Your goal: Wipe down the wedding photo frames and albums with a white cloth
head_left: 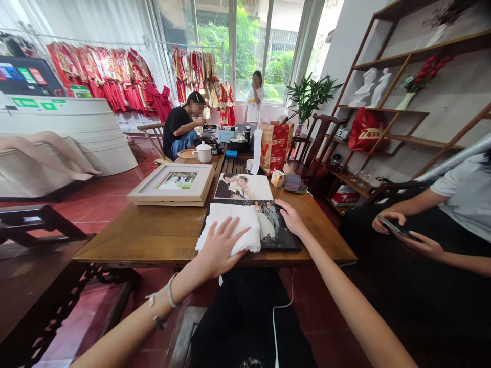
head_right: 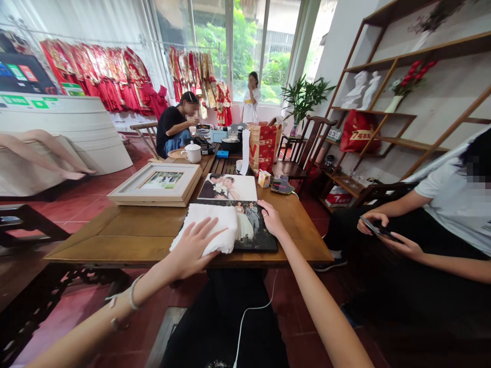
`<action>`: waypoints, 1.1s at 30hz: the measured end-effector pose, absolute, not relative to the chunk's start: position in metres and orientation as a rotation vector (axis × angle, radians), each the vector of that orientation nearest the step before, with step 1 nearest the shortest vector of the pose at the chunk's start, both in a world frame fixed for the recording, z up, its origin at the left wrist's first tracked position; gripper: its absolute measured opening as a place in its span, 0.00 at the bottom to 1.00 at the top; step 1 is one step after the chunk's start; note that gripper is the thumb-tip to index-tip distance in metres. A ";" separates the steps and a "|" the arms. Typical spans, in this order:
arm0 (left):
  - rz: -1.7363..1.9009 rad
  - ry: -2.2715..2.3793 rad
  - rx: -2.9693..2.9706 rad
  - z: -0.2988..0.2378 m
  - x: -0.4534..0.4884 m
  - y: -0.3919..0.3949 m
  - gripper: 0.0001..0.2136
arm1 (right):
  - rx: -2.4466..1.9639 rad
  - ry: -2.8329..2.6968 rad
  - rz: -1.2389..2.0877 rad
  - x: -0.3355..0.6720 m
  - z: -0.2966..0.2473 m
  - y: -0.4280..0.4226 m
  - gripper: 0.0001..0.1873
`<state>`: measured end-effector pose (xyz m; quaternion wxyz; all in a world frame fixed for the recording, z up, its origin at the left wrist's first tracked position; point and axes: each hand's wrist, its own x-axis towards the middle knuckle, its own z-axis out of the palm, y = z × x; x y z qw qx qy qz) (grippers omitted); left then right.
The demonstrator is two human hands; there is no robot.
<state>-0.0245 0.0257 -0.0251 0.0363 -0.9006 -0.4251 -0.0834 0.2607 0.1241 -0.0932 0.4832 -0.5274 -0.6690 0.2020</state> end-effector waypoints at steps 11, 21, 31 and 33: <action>-0.179 -1.427 -2.705 -0.020 -0.008 0.126 0.24 | -1.270 -1.616 0.485 0.260 -0.096 0.126 0.22; -0.265 -1.410 -2.669 -0.030 -0.020 0.074 0.22 | -1.257 -1.615 0.511 0.261 -0.095 0.125 0.22; -0.401 -1.248 -2.739 -0.040 -0.047 -0.009 0.29 | -1.255 -1.619 0.521 0.260 -0.096 0.124 0.21; -0.385 -1.253 -2.766 -0.037 -0.049 0.001 0.27 | -1.253 -1.616 0.525 0.260 -0.097 0.125 0.21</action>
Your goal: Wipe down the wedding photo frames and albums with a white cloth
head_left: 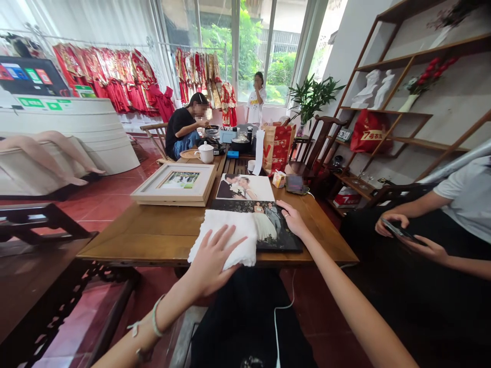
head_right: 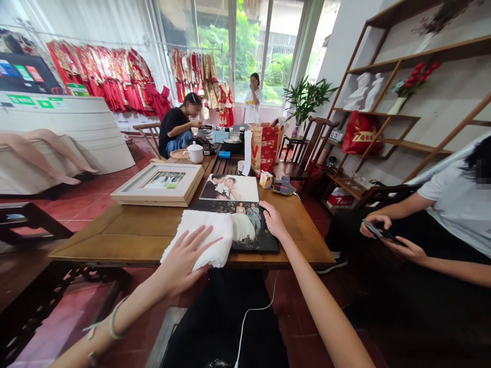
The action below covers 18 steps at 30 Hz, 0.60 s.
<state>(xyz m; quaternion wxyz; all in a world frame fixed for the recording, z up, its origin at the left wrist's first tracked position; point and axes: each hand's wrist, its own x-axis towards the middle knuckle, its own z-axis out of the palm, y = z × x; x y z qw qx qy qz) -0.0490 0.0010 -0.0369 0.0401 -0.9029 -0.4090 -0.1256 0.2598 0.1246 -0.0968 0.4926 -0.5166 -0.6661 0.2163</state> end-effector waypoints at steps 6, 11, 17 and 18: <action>-0.304 -1.384 -2.783 -0.028 -0.045 0.068 0.24 | -1.250 -1.620 0.508 0.259 -0.095 0.124 0.21; -0.263 -1.485 -2.748 -0.025 -0.041 0.124 0.27 | -1.269 -1.622 0.483 0.258 -0.094 0.123 0.22; -0.294 -1.495 -2.680 -0.029 -0.040 0.154 0.30 | -1.279 -1.627 0.479 0.259 -0.094 0.124 0.22; -0.301 -1.491 -2.678 -0.029 -0.040 0.156 0.30 | -1.281 -1.627 0.481 0.259 -0.094 0.124 0.22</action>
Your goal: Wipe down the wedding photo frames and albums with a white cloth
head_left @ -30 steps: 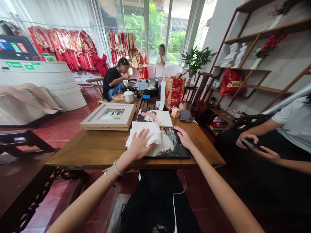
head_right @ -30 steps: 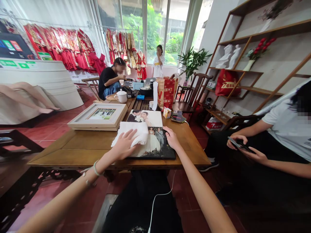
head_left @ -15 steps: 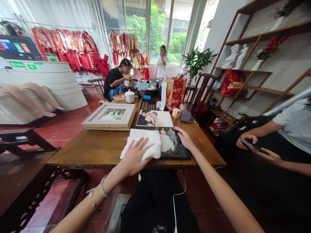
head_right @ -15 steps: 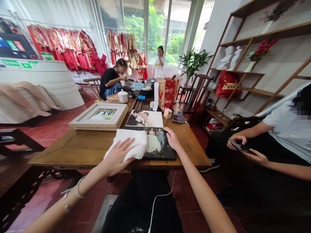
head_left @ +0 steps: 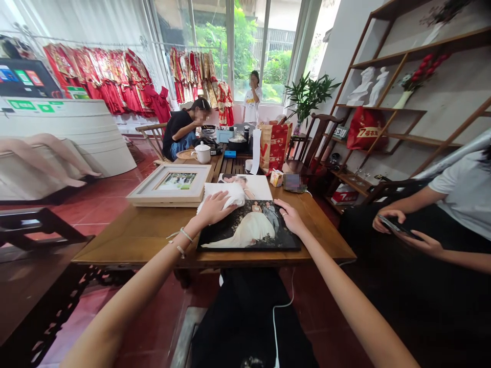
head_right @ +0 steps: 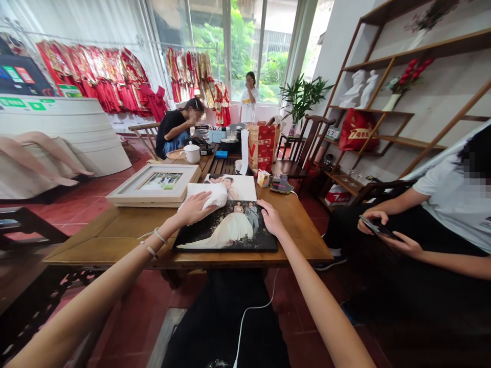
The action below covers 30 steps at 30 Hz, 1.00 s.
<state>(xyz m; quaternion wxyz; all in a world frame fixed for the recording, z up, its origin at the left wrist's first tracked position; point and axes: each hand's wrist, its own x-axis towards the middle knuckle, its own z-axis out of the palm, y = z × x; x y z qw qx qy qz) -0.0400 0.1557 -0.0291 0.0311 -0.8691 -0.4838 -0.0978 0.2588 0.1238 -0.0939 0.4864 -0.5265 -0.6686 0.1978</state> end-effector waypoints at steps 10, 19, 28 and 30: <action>-0.331 -1.458 -2.662 -0.031 -0.043 0.152 0.27 | -1.270 -1.633 0.489 0.261 -0.094 0.124 0.23; -0.334 -1.369 -2.654 -0.035 -0.054 0.080 0.22 | -1.264 -1.627 0.482 0.262 -0.095 0.125 0.23; -0.345 -1.309 -2.697 -0.041 -0.057 -0.015 0.28 | -1.259 -1.630 0.464 0.263 -0.099 0.126 0.22; -0.335 -1.308 -2.714 -0.039 -0.057 -0.011 0.27 | -1.272 -1.639 0.456 0.263 -0.099 0.127 0.22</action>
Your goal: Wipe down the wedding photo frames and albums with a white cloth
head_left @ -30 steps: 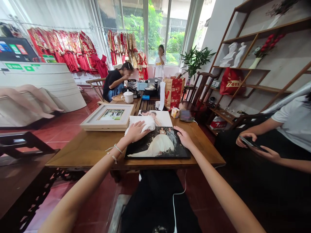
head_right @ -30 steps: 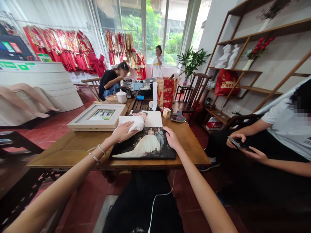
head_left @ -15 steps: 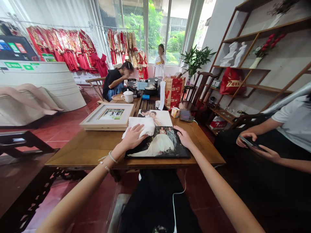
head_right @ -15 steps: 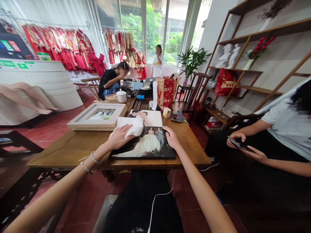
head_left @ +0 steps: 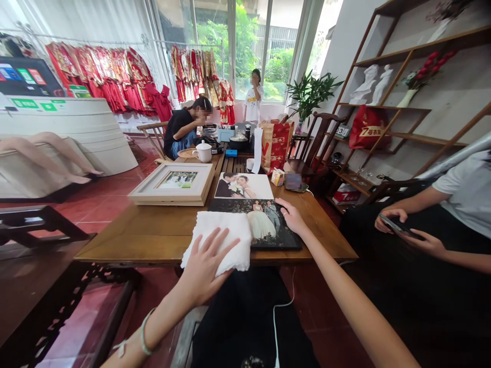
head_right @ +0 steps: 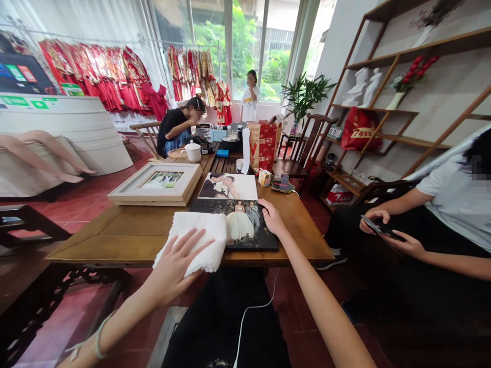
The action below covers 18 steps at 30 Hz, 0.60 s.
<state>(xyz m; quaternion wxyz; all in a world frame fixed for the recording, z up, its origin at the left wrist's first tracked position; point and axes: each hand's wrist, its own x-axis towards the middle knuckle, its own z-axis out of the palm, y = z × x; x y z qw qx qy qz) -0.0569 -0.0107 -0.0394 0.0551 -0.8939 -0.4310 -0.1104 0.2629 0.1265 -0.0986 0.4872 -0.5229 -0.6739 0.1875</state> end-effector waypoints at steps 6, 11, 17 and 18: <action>-0.253 -1.356 -2.760 -0.026 -0.049 0.037 0.24 | -1.267 -1.656 0.449 0.264 -0.098 0.127 0.23; -0.173 -1.353 -2.787 -0.021 -0.032 0.090 0.25 | -1.246 -1.650 0.464 0.264 -0.099 0.126 0.22; -0.274 -1.467 -2.665 -0.026 -0.016 0.151 0.26 | -1.259 -1.659 0.456 0.264 -0.099 0.127 0.22; -0.290 -1.487 -2.641 -0.027 -0.015 0.156 0.26 | -1.262 -1.656 0.457 0.264 -0.098 0.127 0.22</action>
